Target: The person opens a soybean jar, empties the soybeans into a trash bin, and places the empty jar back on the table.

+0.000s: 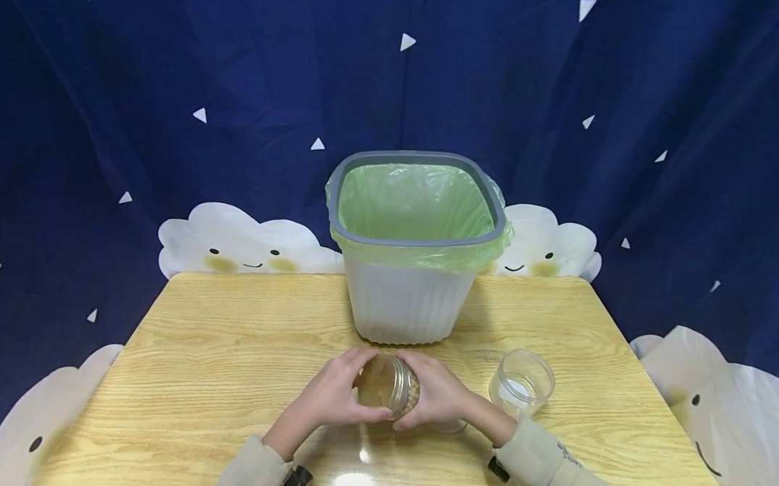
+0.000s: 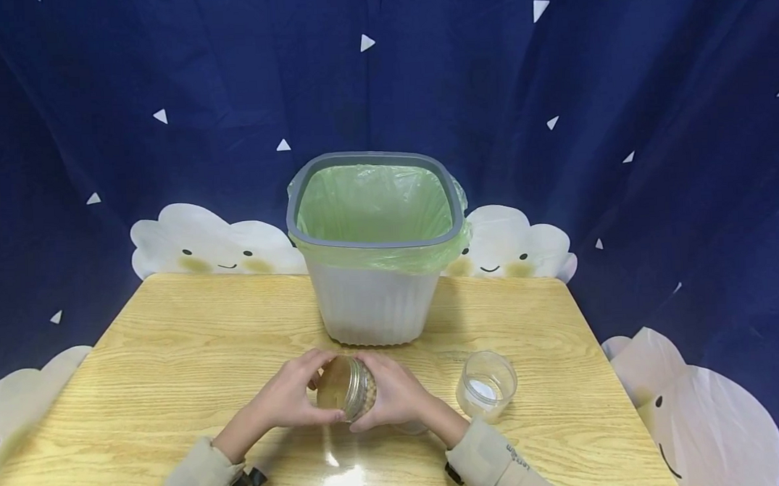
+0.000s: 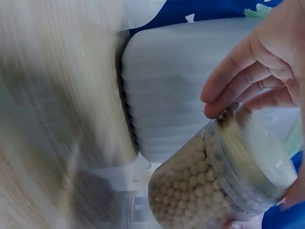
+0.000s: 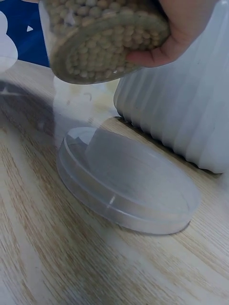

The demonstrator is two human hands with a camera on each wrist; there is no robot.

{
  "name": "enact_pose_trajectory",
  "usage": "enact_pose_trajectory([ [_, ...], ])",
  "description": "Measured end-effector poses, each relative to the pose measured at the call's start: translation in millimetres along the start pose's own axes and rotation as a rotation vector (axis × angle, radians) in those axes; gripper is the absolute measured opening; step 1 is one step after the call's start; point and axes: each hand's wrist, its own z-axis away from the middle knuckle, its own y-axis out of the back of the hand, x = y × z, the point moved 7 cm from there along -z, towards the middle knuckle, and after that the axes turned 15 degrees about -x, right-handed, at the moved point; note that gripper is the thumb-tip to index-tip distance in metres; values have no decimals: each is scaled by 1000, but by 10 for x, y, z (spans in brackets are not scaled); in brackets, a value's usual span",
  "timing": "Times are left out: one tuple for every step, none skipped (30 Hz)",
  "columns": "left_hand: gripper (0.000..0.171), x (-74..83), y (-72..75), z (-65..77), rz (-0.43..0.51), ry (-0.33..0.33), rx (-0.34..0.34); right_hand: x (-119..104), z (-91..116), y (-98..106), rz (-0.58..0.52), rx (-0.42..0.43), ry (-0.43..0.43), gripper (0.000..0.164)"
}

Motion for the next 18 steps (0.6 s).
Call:
enact_pose_trajectory([
  [79,-7,1,1,13,-1,10,3,2,2,-2,3,-4,97],
  [77,-12,4,3,27,-2,19,7,5,5,-8,6,-6,97],
  [75,-13,9,5,40,-8,27,11,8,9,-14,10,-7,98],
  [76,-11,14,9,44,-15,33,15,11,13,-20,13,-8,98],
  [76,-5,21,12,49,-25,38,21,12,15,-31,16,-8,98],
  [77,0,24,15,49,-33,38,25,15,17,-41,20,-4,98],
  [77,0,24,16,51,-43,39,29,20,14,-52,20,-4,98],
  [78,8,30,21,52,-53,41,35,24,13,-68,22,-4,99],
  [80,10,35,25,52,-57,41,41,29,9,-83,24,-2,99],
  [81,12,40,30,51,-59,42,47,34,8,-107,26,-2,99],
  [82,13,48,36,52,-60,43,54,38,8,-130,31,4,99],
  [83,13,58,45,50,-58,44,62,42,8,-154,36,9,99],
  [84,15,72,54,50,-59,47,71,45,11,-179,39,12,98],
  [85,17,90,64,51,-56,48,79,46,17,-205,44,19,98],
  [86,12,105,74,54,-51,49,85,49,24,-226,48,24,97],
  [87,8,121,86,57,-48,52,87,52,36,-244,52,29,97],
  [87,2,138,98,62,-46,54,92,55,47,-255,57,33,97],
  [87,-9,151,109,66,-46,56,94,58,59,-270,59,33,97],
])
